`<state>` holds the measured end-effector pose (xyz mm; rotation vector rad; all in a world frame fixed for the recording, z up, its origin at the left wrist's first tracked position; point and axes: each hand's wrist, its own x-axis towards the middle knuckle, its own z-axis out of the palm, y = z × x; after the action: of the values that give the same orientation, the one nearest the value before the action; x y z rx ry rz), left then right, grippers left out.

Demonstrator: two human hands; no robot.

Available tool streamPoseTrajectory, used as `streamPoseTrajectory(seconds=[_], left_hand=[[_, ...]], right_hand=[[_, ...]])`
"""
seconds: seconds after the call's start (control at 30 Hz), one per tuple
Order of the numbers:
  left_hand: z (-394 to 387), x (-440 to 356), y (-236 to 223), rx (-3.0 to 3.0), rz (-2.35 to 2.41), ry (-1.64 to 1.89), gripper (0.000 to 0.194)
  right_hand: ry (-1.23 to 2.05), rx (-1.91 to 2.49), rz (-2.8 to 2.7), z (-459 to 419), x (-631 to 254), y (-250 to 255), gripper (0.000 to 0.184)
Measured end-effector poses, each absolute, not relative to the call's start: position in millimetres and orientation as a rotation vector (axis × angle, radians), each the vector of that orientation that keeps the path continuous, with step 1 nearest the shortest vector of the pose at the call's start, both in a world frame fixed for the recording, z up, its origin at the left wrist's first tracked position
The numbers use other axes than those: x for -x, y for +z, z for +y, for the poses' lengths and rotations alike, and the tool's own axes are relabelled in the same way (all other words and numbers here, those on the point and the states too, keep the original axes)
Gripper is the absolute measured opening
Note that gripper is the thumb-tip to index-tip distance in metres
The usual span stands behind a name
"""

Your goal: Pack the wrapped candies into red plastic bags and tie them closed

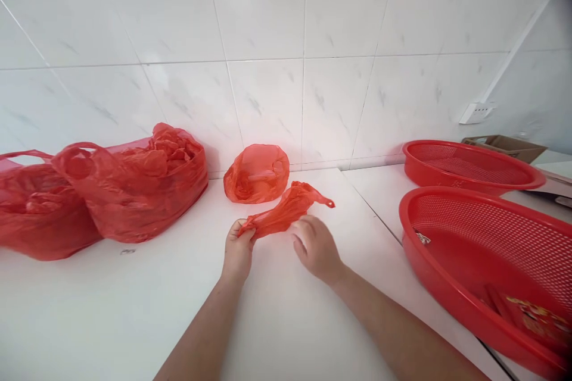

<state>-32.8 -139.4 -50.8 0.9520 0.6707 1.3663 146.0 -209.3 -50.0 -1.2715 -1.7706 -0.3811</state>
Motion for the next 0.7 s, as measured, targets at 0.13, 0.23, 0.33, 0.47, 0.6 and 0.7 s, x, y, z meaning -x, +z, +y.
streamPoseTrajectory(seconds=[0.13,0.23,0.33,0.47,0.6,0.7], left_hand=[[-149.5,24.9,-50.7,-0.964,0.553,1.190,0.011],[-153.5,21.0,-50.5,-0.963,0.544,1.105,0.015],[-152.4,22.6,-48.0,-0.929,0.554,1.095,0.019],[-139.6,35.9,-46.2,-0.786,0.520,1.251,0.023],[-127.2,44.6,-44.4,-0.752,0.623,1.303,0.024],[-139.0,39.2,-31.5,-0.892,0.908,1.528,0.019]], right_hand=[[-0.328,1.151,-1.859,-201.4,-129.2,-53.9,0.030],[-0.339,1.311,-1.836,-190.6,-140.0,-57.2,0.027],[-0.211,1.665,-1.829,-184.4,-156.8,-59.2,0.024],[-0.089,1.947,-1.681,-180.9,-174.2,-60.5,0.030],[0.050,2.085,-1.547,-178.5,-177.1,-58.3,0.026],[0.162,2.062,-1.517,-178.3,-170.0,-56.1,0.028]])
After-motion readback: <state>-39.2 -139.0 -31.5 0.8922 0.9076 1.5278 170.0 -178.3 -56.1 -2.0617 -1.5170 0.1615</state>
